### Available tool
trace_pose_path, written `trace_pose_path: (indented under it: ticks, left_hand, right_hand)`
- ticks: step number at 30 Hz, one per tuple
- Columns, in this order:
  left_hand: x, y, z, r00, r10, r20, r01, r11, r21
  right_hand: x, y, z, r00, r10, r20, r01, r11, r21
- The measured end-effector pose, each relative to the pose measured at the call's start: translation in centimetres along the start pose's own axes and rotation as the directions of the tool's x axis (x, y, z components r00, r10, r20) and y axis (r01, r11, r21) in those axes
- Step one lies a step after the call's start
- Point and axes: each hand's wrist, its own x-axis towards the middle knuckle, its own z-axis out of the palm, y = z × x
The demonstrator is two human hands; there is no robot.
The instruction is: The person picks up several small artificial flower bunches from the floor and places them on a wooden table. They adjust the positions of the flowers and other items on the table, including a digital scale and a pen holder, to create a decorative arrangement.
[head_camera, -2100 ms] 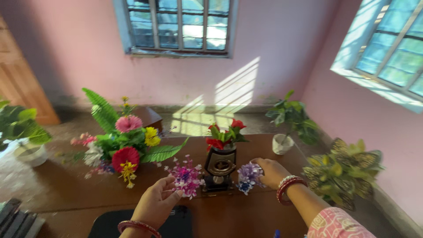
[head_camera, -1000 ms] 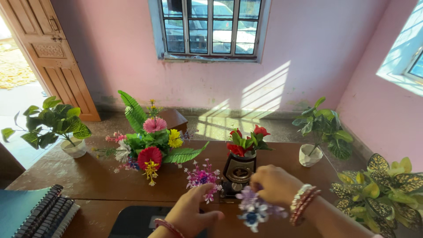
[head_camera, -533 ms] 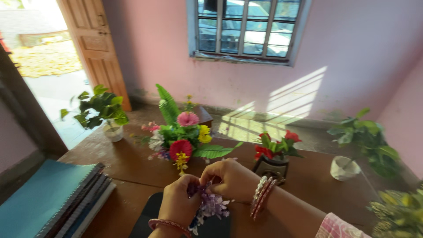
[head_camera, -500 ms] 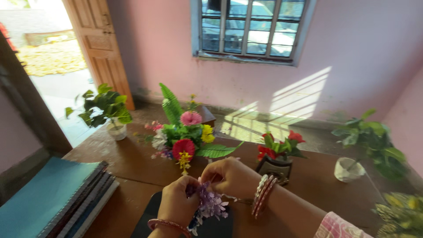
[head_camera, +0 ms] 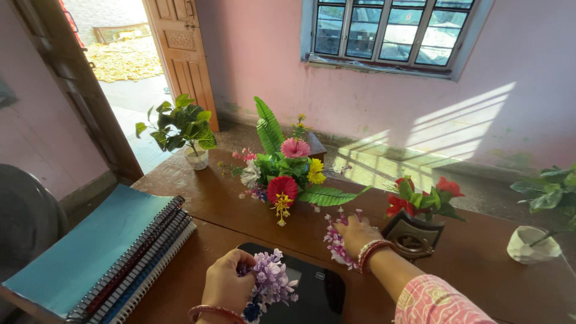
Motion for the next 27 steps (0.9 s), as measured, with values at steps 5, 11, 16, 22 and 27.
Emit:
trace_pose_path:
  ticks: [5, 11, 16, 22, 27]
  left_hand:
    - [0.3, -0.1, 0.1, 0.999, -0.031, 0.025, 0.030, 0.999, 0.029]
    - [0.8, 0.1, 0.6, 0.998, -0.034, 0.044, 0.034, 0.999, -0.009]
    - [1.3, 0.7, 1.2, 0.996, -0.016, 0.087, 0.017, 1.000, -0.002]
    - [1.3, 1.5, 1.9, 0.992, 0.010, 0.127, -0.011, 1.000, 0.008]
    - [1.3, 2.2, 2.7, 0.991, 0.027, 0.134, -0.037, 0.997, 0.067]
  right_hand:
    - [0.4, 1.4, 0.0, 1.000, -0.007, -0.027, 0.008, 0.998, 0.065]
    - [-1.5, 1.1, -1.3, 0.986, -0.127, -0.104, 0.133, 0.990, 0.048]
    - [-4.5, 1.4, -3.1, 0.970, -0.209, -0.124, 0.217, 0.975, 0.052]
    - [-10.0, 3.1, -4.8, 0.979, -0.203, 0.003, 0.203, 0.979, 0.014]
    - [-13.5, 6.8, -6.3, 0.978, 0.078, 0.192, -0.095, 0.993, 0.077]
